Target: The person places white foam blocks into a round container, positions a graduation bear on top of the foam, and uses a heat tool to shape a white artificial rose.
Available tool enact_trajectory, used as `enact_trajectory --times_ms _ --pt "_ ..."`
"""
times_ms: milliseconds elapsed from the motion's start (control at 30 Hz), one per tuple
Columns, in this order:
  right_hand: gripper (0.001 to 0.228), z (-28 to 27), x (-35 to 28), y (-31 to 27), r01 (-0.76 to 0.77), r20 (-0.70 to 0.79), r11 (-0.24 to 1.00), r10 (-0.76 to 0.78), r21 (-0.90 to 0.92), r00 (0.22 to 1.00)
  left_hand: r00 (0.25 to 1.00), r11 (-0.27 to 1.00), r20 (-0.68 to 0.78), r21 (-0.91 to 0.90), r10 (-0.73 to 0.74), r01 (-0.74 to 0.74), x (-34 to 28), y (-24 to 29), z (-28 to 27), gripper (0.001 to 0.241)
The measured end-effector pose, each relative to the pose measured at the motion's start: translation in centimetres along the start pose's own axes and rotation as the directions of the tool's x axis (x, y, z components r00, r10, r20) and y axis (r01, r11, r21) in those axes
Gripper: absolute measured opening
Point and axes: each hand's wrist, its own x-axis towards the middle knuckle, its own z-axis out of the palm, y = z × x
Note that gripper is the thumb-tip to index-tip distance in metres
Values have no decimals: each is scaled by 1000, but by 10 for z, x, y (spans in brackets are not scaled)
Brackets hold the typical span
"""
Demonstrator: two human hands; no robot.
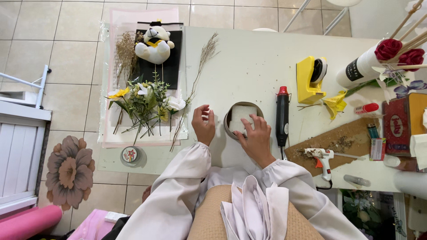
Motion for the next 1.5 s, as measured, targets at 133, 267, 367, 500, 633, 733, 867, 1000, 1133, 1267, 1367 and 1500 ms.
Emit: enact_trajectory --times_ms 133,267,367,500,633,733,867,1000,1133,1267,1367,1500 --pt "44 22 1 8 44 -15 996 -43 83 999 974 995 -225 89 -31 52 26 -13 -19 21" --pt "40 27 -3 12 80 -5 992 -80 98 997 882 987 -470 149 23 53 60 -48 -52 25" --pt "39 21 -1 13 63 34 989 -68 137 997 802 965 -591 253 91 76 79 -62 -80 28" --pt "41 17 -2 26 116 89 976 -134 183 987 781 957 -616 275 102 91 90 -62 -106 26" --pt "42 10 -3 29 101 162 963 -145 250 976 823 960 -552 280 135 30 108 -36 -107 23" --pt "41 9 -1 27 101 163 962 -145 253 976 887 950 -407 295 218 -99 137 -16 -86 17" --pt "41 -1 0 21 59 186 963 -110 263 976 952 949 291 315 -97 1 173 11 -53 35" --pt "41 0 -3 19 39 144 961 -82 274 986 854 830 477 547 -207 -104 224 -28 -16 68" --pt "39 -9 3 18 56 134 955 -99 291 986 965 681 190 732 -179 -18 263 -12 7 82" --pt "36 -7 1 17 58 131 951 -102 302 986 938 449 154 893 -310 2 295 -30 6 96" --pt "37 -5 1 19 65 126 952 -107 299 986 962 463 174 884 -209 -59 314 -109 9 55" --pt "35 -6 4 21 88 118 947 -130 310 984 989 476 146 869 21 -138 286 -101 6 37"
